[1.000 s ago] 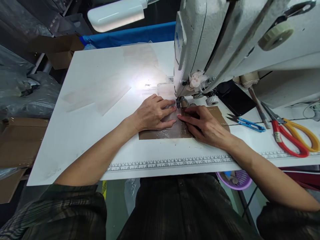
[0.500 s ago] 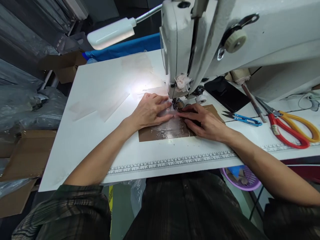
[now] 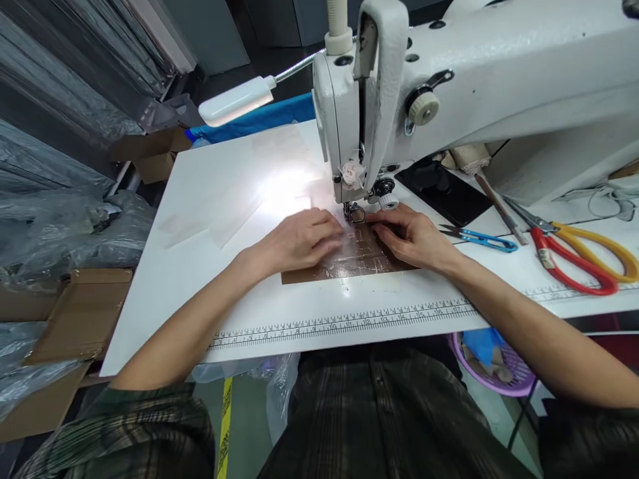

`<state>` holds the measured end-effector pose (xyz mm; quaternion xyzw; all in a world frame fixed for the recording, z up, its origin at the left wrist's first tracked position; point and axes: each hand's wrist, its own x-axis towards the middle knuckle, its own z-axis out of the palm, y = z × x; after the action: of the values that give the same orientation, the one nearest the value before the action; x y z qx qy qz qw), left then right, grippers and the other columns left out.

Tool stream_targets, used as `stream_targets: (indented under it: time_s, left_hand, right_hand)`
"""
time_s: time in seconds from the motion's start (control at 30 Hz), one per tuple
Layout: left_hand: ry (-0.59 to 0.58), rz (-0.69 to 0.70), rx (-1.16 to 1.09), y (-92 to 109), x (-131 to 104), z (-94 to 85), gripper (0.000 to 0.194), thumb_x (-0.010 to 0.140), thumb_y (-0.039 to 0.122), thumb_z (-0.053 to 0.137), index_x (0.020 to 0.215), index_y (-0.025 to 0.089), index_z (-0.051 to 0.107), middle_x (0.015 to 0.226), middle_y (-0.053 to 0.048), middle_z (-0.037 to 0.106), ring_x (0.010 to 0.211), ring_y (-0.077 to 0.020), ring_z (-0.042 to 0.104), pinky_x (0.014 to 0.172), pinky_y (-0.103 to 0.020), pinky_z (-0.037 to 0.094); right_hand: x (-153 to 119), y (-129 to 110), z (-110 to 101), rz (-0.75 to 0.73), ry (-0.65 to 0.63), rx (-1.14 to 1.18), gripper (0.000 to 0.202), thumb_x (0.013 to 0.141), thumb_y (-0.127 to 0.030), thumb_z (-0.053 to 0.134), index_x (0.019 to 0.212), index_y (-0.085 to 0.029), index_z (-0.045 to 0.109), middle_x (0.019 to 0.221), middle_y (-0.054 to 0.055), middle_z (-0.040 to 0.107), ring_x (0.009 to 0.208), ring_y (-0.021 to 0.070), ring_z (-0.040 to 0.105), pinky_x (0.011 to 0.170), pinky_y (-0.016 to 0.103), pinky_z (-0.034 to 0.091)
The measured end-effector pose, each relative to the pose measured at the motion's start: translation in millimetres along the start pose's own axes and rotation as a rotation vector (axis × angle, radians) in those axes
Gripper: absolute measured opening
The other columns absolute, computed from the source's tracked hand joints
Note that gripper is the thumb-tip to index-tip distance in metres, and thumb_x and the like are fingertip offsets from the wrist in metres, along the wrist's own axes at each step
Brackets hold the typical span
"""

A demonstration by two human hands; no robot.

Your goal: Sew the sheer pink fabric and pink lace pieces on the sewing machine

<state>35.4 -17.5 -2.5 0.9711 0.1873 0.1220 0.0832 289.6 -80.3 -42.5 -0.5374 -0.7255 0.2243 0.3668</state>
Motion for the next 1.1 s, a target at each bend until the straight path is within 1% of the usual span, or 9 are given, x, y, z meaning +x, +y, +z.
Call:
stream_targets:
  time_s: [0.1,0.2,0.3,0.43,0.53,0.67,0.83,0.93,1.1]
  left_hand:
    - [0.007,0.012,-0.223,11,-10,9.3,0.023,0.097,0.036,0.061,0.106,0.016,0.069,0.109,-0.011,0.070,0.102,-0.0203,0.066,0.087,-0.034,0.056]
    - [0.087,-0.048,-0.316,8,-17,22.9,0.020,0.096,0.035,0.063,0.091,0.017,0.071,0.104,-0.010,0.070,0.098,-0.0183,0.067,0.083,-0.032,0.057]
    - [0.139,-0.097,-0.370,4,-19,31.2,0.020,0.095,0.034,0.064,0.088,0.017,0.073,0.100,-0.009,0.069,0.093,-0.0168,0.067,0.080,-0.031,0.057]
    - [0.174,-0.125,-0.409,6,-19,31.9,0.019,0.096,0.032,0.063,0.090,0.018,0.074,0.102,-0.009,0.070,0.094,-0.0169,0.068,0.084,-0.032,0.057]
    - [0.194,-0.135,-0.437,8,-20,31.5,0.019,0.096,0.031,0.062,0.091,0.018,0.075,0.104,-0.009,0.071,0.096,-0.0173,0.069,0.085,-0.032,0.057]
    - [0.228,-0.138,-0.465,8,-20,32.0,0.019,0.096,0.032,0.062,0.091,0.018,0.074,0.102,-0.009,0.071,0.093,-0.0171,0.070,0.081,-0.032,0.058]
    - [0.165,-0.069,-0.445,6,-20,32.1,0.023,0.087,0.038,0.075,0.094,0.017,0.073,0.106,-0.011,0.070,0.102,-0.0210,0.067,0.089,-0.036,0.057]
    - [0.180,-0.107,-0.441,4,-21,34.5,0.020,0.092,0.036,0.068,0.086,0.017,0.073,0.104,-0.010,0.069,0.099,-0.0191,0.067,0.086,-0.033,0.056]
    - [0.187,-0.153,-0.482,5,-21,36.3,0.021,0.095,0.034,0.064,0.086,0.017,0.073,0.104,-0.009,0.069,0.098,-0.0174,0.067,0.086,-0.032,0.055]
  right_hand:
    - [-1,2,2,-0.021,-0.003,-0.009,0.030,0.087,-0.023,0.055,0.108,-0.020,0.076,0.097,0.008,0.072,0.084,0.0221,0.065,0.079,0.039,0.053]
    - [-3,2,4,-0.053,0.005,-0.009,0.029,0.088,-0.022,0.055,0.107,-0.020,0.076,0.100,0.009,0.072,0.087,0.0231,0.066,0.080,0.040,0.055]
    - [-5,-3,3,-0.105,0.013,-0.005,0.028,0.090,-0.023,0.055,0.108,-0.020,0.075,0.099,0.009,0.071,0.088,0.0231,0.066,0.080,0.040,0.056]
    - [-8,-11,2,-0.256,-0.101,0.064,0.030,0.087,-0.031,0.064,0.115,-0.021,0.072,0.109,0.011,0.067,0.100,0.0241,0.066,0.088,0.041,0.057]
    - [-10,-13,3,-0.345,-0.199,0.106,0.032,0.084,-0.036,0.071,0.112,-0.020,0.070,0.114,0.013,0.065,0.111,0.0265,0.064,0.096,0.044,0.056]
    - [-10,-10,6,-0.360,-0.256,0.079,0.031,0.083,-0.039,0.074,0.106,-0.019,0.070,0.116,0.014,0.065,0.113,0.0276,0.064,0.098,0.046,0.055]
    - [-9,-9,8,-0.383,-0.299,0.026,0.027,0.084,-0.034,0.070,0.108,-0.020,0.068,0.114,0.013,0.065,0.114,0.0277,0.063,0.100,0.049,0.053]
    - [-9,-10,9,-0.376,-0.301,0.008,0.025,0.085,-0.032,0.068,0.107,-0.022,0.068,0.113,0.012,0.066,0.115,0.0280,0.063,0.101,0.049,0.053]
    - [-10,-11,9,-0.344,-0.286,-0.013,0.023,0.089,-0.038,0.065,0.104,-0.021,0.070,0.112,0.013,0.065,0.111,0.0262,0.064,0.098,0.045,0.054]
